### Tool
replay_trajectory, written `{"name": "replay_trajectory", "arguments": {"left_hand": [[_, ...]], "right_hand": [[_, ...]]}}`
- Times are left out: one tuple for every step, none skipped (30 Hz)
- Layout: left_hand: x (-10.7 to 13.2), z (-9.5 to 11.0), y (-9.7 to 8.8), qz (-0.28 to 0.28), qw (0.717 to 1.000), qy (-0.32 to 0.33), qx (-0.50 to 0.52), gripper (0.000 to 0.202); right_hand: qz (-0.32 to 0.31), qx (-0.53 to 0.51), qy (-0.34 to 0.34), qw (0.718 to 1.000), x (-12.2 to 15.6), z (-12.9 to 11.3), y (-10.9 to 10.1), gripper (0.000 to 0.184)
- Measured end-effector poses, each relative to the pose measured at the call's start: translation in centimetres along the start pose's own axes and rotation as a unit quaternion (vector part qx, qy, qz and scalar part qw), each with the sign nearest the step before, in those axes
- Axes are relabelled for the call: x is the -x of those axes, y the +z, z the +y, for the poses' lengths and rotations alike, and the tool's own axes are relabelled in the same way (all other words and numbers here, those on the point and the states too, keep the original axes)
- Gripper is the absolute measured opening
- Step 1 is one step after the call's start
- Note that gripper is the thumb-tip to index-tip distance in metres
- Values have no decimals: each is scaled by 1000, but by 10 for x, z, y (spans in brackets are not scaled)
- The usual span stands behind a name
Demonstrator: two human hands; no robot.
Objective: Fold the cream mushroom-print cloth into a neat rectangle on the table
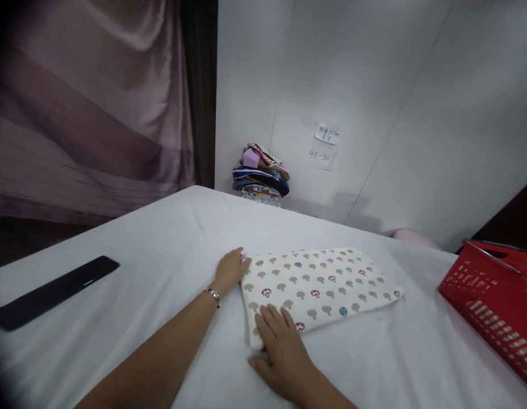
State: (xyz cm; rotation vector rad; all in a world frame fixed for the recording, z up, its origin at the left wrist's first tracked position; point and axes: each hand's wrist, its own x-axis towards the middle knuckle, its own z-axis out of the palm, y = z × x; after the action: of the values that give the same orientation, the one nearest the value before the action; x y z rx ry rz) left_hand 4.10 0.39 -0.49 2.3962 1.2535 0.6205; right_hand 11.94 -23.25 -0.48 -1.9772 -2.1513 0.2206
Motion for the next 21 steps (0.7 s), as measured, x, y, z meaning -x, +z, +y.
{"name": "replay_trajectory", "arguments": {"left_hand": [[-1, 0, 0, -4, 1000, -3, -3, 49], [-1, 1, 0, -8, 1000, -7, -7, 49], [-2, 2, 0, -11, 1000, -9, -13, 49], [-3, 2, 0, -11, 1000, -11, -20, 49], [-4, 3, 0, -13, 1000, -10, -26, 49], [-5, 3, -1, -15, 999, -9, -32, 49], [-6, 3, -2, -17, 999, -8, -37, 48], [-7, 3, -3, -25, 999, -8, -42, 46], [-9, 3, -5, -37, 998, -7, -43, 42], [-10, 3, -6, -51, 998, -7, -40, 38], [-11, 3, -8, -62, 997, -9, -34, 36], [-11, 3, -9, -70, 997, -12, -26, 33], [-12, 3, -10, -71, 997, -15, -19, 31], [-13, 3, -10, -64, 998, -18, -12, 28], [-14, 4, -10, -54, 998, -22, -5, 26], [-15, 4, -9, -44, 999, -25, 5, 24], [-15, 4, -8, -37, 999, -31, 22, 22], [-16, 3, -7, -36, 997, -39, 50, 21], [-17, 3, -6, -39, 994, -51, 91, 21], [-17, 1, -6, -46, 987, -66, 139, 22], [-17, 0, -7, -53, 977, -82, 190, 23]], "right_hand": [[7, 3, 1, 1000, 1, 1, 2, 65], [14, 4, 3, 1000, 1, 1, 4, 64], [22, 4, 5, 1000, 1, 1, 5, 63], [29, 6, 6, 1000, 1, 0, 5, 62], [36, 11, 5, 999, 0, -1, 5, 61], [42, 18, 3, 999, -1, -2, 6, 60], [48, 29, -1, 998, -3, -4, 6, 60], [56, 42, -5, 998, -5, -5, 7, 60], [66, 57, -9, 996, -7, -6, 8, 60], [78, 71, -13, 994, -10, -6, 9, 60], [92, 83, -18, 992, -12, -7, 11, 61], [107, 93, -23, 990, -14, -6, 12, 60], [119, 100, -27, 987, -16, -6, 13, 58], [128, 105, -29, 986, -18, -6, 13, 54], [133, 109, -27, 985, -19, -5, 14, 50], [135, 112, -22, 984, -20, -5, 14, 45], [135, 111, -14, 985, -21, -6, 13, 40], [132, 108, -6, 985, -21, -7, 12, 36], [132, 102, 1, 986, -21, -9, 10, 34], [132, 94, 3, 987, -21, -11, 7, 34], [133, 86, 1, 987, -21, -14, 4, 34]]}}
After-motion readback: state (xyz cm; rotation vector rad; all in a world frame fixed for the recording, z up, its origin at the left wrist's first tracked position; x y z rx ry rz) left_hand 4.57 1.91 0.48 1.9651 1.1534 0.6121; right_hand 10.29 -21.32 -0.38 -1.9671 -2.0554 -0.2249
